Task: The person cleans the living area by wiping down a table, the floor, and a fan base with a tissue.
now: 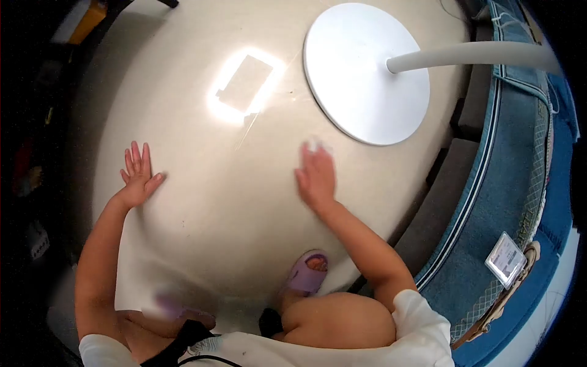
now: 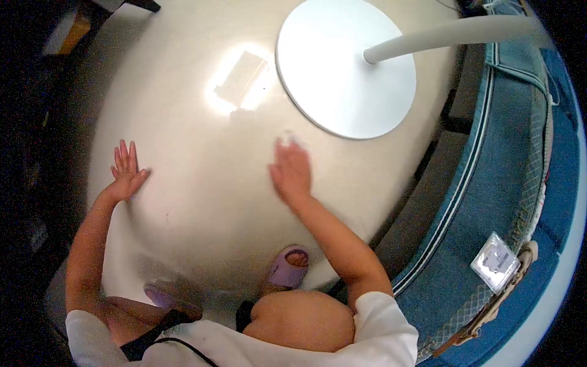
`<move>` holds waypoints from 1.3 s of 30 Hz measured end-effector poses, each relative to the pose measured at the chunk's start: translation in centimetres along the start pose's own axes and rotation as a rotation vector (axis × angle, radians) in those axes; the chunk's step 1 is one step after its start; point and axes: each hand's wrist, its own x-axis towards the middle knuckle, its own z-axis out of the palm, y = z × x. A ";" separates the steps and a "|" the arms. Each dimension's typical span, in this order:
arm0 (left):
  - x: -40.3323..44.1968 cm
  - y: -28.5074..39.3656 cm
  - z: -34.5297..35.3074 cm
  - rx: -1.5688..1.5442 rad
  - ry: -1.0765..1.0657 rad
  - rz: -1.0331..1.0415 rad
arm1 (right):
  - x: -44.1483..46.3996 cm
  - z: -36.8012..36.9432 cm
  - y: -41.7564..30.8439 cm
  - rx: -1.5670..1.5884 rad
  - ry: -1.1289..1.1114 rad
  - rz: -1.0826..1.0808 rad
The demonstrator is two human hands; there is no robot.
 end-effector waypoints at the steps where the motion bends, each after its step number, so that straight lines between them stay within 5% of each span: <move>1: 0.1 -0.3 0.4 0.006 0.026 0.009 | 1.3 0.6 -2.2 0.019 -0.049 -0.090; 3: 0.4 -0.5 0.7 0.006 0.033 0.007 | 4.2 2.2 -4.2 0.035 -0.096 -0.192; 5: 0.2 -0.5 0.7 0.002 0.047 0.004 | 7.4 2.7 -5.1 0.240 -0.190 -0.626; 7: 0.1 -0.3 0.5 0.000 0.028 -0.007 | 7.9 -0.6 -4.3 0.332 -0.207 -0.187; 10: 0.0 -0.1 0.1 -0.033 0.005 -0.001 | 8.8 -6.1 4.8 0.046 0.525 -0.060; 11: 0.1 -0.2 -0.1 -0.034 0.007 -0.006 | 8.9 -6.5 10.1 0.374 0.686 0.163; 12: 0.1 -0.3 0.0 -0.038 0.008 0.011 | 9.9 -10.0 9.2 1.158 0.890 0.656; 14: 0.2 -0.7 0.3 -0.041 0.003 0.023 | 9.6 -8.8 18.3 0.835 0.803 0.770; 16: 0.4 -0.8 0.4 -0.050 0.006 0.026 | 10.6 -5.2 19.7 -0.339 0.465 0.567; 18: 0.3 -0.5 0.3 -0.041 -0.005 0.017 | 14.2 -5.2 9.6 -0.219 0.487 0.545; 20: 0.1 -0.3 0.0 -0.032 -0.006 0.005 | 15.7 -4.1 6.0 -0.411 0.334 0.308; 25: 0.2 -0.2 0.1 -0.016 -0.010 -0.013 | 16.8 -1.3 0.7 -0.132 0.185 -0.132; 26: 0.2 0.0 0.2 -0.016 -0.007 -0.013 | 17.0 -2.8 -1.4 -0.186 -0.216 -0.167; 27: 0.2 0.1 0.2 -0.017 -0.013 -0.027 | 15.3 0.8 -0.6 0.140 0.016 -0.338; 28: 0.3 0.1 -0.1 -0.013 -0.016 -0.042 | 15.3 -0.4 -2.3 0.235 -0.248 -0.213; 30: 0.3 -0.2 0.0 -0.020 -0.004 -0.029 | 16.5 -1.4 -1.5 0.139 -0.132 -0.398; 33: 0.2 -0.4 0.4 -0.041 -0.015 -0.018 | 23.0 -4.7 4.6 0.759 0.248 0.056; 34: 0.2 -0.4 0.2 -0.047 -0.013 -0.016 | 24.7 -7.1 7.7 0.097 0.420 -0.133; 36: 0.1 -0.2 0.0 -0.057 -0.018 -0.023 | 27.6 -9.1 13.4 -0.144 0.572 0.017; 37: 0.1 -0.1 -0.1 -0.059 -0.029 -0.017 | 30.2 -9.9 17.8 -0.483 0.022 0.270; 39: 0.1 -0.1 -0.4 -0.066 -0.028 -0.029 | 30.9 -7.9 15.3 -0.462 0.119 0.209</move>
